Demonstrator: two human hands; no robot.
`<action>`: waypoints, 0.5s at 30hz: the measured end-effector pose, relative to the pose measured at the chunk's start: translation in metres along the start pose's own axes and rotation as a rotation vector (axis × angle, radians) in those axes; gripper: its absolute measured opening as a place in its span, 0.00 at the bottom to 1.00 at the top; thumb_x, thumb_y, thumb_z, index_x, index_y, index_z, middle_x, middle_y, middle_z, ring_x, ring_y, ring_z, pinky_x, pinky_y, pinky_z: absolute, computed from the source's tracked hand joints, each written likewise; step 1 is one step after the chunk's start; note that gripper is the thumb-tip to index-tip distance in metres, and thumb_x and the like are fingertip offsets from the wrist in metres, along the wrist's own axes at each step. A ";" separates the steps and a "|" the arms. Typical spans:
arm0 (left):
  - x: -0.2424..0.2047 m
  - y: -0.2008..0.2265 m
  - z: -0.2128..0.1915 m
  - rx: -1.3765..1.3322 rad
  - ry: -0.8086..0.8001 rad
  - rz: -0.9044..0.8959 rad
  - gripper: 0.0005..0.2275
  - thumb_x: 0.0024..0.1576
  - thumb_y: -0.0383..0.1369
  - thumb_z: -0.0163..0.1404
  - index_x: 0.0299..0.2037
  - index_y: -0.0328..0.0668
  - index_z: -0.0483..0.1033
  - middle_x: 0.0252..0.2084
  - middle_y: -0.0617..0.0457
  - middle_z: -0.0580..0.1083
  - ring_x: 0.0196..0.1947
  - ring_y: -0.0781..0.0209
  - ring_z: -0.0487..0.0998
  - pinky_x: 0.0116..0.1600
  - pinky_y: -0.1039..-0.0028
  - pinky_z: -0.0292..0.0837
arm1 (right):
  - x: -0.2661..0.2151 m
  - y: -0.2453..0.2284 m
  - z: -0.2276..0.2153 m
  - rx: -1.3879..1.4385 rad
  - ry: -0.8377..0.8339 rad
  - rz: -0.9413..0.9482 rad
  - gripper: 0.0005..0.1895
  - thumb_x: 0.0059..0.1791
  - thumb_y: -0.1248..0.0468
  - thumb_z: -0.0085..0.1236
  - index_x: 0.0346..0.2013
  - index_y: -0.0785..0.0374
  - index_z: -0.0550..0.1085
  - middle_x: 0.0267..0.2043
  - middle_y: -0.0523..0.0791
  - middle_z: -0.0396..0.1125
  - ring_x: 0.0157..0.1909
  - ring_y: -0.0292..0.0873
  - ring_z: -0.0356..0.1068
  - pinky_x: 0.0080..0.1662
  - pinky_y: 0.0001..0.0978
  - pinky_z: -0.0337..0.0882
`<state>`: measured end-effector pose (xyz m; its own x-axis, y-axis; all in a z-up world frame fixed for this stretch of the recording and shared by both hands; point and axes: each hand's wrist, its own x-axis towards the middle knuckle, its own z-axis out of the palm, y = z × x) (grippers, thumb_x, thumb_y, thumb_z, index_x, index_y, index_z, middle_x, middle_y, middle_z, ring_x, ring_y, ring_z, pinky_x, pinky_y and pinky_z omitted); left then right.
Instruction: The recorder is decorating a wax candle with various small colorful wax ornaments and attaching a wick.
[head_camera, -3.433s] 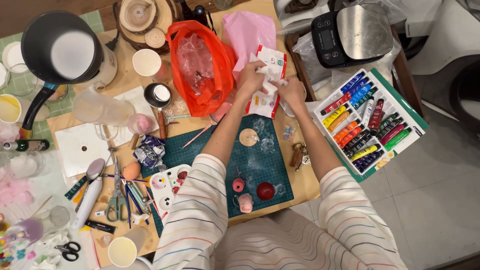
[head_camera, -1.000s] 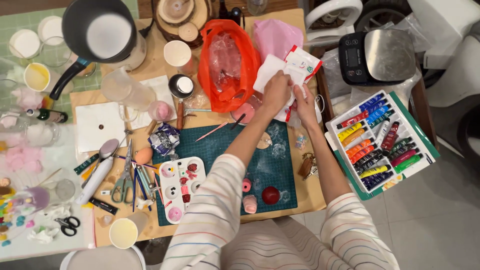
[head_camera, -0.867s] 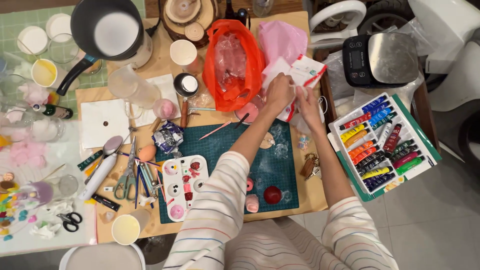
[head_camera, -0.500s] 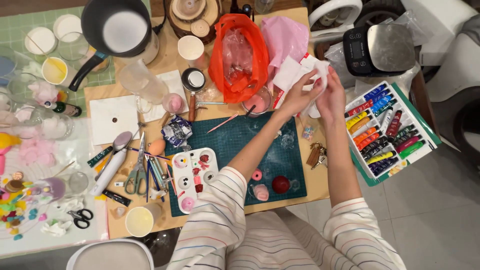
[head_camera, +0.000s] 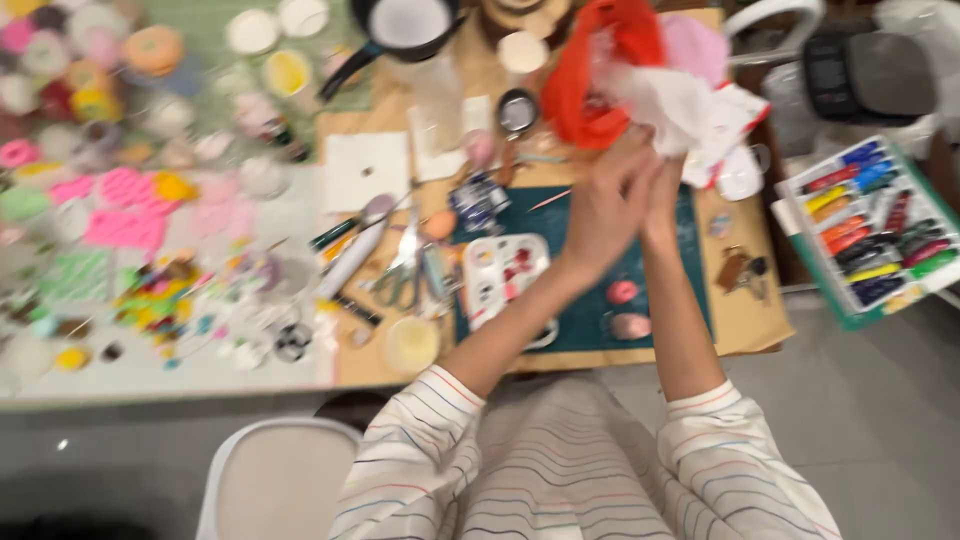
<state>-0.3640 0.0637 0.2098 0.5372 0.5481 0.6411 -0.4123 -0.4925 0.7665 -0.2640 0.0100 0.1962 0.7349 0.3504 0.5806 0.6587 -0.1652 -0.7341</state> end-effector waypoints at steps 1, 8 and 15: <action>-0.019 0.017 -0.033 0.017 0.008 0.000 0.08 0.61 0.24 0.53 0.47 0.28 0.77 0.54 0.39 0.77 0.59 0.45 0.78 0.63 0.65 0.74 | -0.014 -0.009 0.018 0.016 -0.009 -0.002 0.28 0.61 0.64 0.51 0.74 0.67 0.54 0.69 0.55 0.63 0.70 0.51 0.66 0.66 0.38 0.66; -0.115 0.056 -0.188 0.217 -0.137 0.152 0.17 0.57 0.14 0.47 0.55 0.36 0.77 0.65 0.47 0.72 0.73 0.48 0.67 0.74 0.61 0.69 | -0.105 -0.068 0.130 0.047 -0.106 -0.034 0.37 0.59 0.65 0.58 0.77 0.66 0.50 0.71 0.57 0.62 0.69 0.52 0.67 0.67 0.41 0.68; -0.067 0.032 -0.267 0.096 -0.055 0.080 0.17 0.59 0.16 0.50 0.56 0.45 0.78 0.64 0.50 0.75 0.67 0.58 0.73 0.67 0.70 0.75 | -0.163 -0.141 0.150 -0.059 -0.244 -0.132 0.28 0.58 0.69 0.58 0.72 0.59 0.61 0.62 0.54 0.69 0.65 0.52 0.70 0.65 0.43 0.70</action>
<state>-0.6095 0.1920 0.2014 0.5456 0.4682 0.6950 -0.3847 -0.5969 0.7041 -0.5010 0.1147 0.1518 0.5866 0.5825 0.5626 0.7595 -0.1544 -0.6320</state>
